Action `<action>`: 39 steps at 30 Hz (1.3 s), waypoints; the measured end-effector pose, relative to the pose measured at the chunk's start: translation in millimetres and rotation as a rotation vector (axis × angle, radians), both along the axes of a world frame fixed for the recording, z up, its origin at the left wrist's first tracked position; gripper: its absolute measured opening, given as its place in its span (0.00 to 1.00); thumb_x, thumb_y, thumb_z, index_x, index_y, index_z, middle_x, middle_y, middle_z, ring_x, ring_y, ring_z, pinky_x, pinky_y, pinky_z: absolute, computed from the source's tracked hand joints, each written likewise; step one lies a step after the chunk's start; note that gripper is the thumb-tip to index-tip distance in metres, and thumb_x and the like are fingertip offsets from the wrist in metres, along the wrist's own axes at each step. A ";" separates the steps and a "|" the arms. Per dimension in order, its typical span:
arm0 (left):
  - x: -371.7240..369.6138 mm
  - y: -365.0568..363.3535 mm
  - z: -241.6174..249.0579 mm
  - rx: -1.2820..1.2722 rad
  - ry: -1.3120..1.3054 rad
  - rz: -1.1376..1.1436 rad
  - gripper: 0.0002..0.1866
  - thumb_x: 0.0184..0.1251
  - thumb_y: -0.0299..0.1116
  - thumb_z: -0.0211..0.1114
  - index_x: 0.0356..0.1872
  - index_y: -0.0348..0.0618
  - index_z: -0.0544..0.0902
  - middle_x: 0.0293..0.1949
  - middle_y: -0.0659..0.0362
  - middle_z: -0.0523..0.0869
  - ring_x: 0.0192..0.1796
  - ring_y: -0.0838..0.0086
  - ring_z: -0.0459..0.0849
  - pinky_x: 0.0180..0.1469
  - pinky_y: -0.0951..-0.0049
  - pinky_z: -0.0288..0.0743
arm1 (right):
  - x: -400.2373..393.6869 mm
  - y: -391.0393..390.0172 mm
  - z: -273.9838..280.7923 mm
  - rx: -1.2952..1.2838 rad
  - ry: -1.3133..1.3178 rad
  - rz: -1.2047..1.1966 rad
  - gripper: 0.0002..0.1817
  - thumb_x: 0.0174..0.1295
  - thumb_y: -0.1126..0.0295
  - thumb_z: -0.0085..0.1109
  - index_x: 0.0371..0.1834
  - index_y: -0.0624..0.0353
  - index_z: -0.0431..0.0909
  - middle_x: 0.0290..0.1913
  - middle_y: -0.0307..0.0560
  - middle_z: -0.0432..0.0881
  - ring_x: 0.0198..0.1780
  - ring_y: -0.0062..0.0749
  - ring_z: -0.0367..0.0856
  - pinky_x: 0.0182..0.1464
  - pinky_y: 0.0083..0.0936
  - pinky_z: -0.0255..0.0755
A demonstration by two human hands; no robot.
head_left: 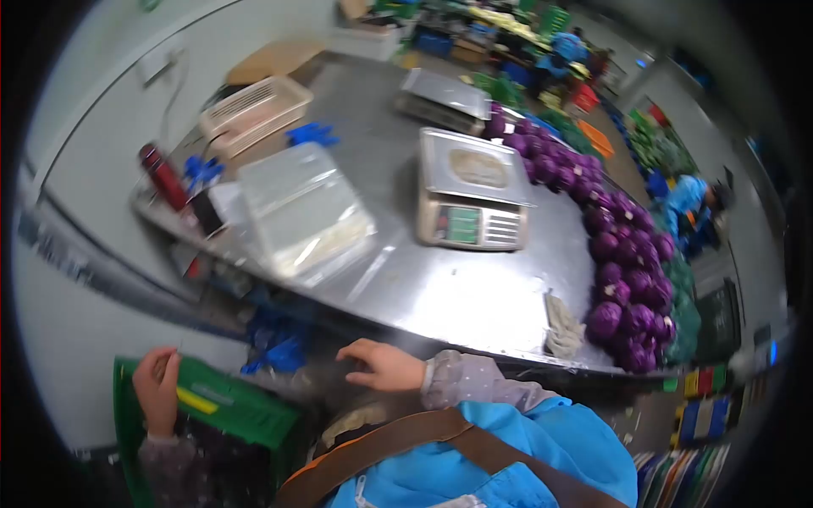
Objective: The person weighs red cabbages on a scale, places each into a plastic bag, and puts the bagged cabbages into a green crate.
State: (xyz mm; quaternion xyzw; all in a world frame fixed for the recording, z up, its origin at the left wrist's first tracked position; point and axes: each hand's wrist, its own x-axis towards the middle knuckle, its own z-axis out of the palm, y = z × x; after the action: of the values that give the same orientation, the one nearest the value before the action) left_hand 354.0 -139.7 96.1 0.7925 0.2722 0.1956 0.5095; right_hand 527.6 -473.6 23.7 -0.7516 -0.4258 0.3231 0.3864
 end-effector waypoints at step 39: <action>288.6 -243.1 -107.7 0.852 0.582 -0.507 0.24 0.54 0.24 0.55 0.55 0.35 0.72 0.52 0.41 0.76 0.55 0.50 0.74 0.57 0.60 0.69 | 436.6 -437.4 -116.0 1.474 0.754 -1.068 0.39 0.52 0.64 0.63 0.65 0.58 0.54 0.58 0.51 0.67 0.60 0.43 0.67 0.60 0.41 0.65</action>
State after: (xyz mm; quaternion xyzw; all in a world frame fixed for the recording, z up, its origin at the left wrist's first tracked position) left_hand 642.6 -382.8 -11.6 0.9895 0.0997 -0.0666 0.0801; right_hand 964.2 -911.0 -92.2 -0.2639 0.0259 -0.0214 0.9640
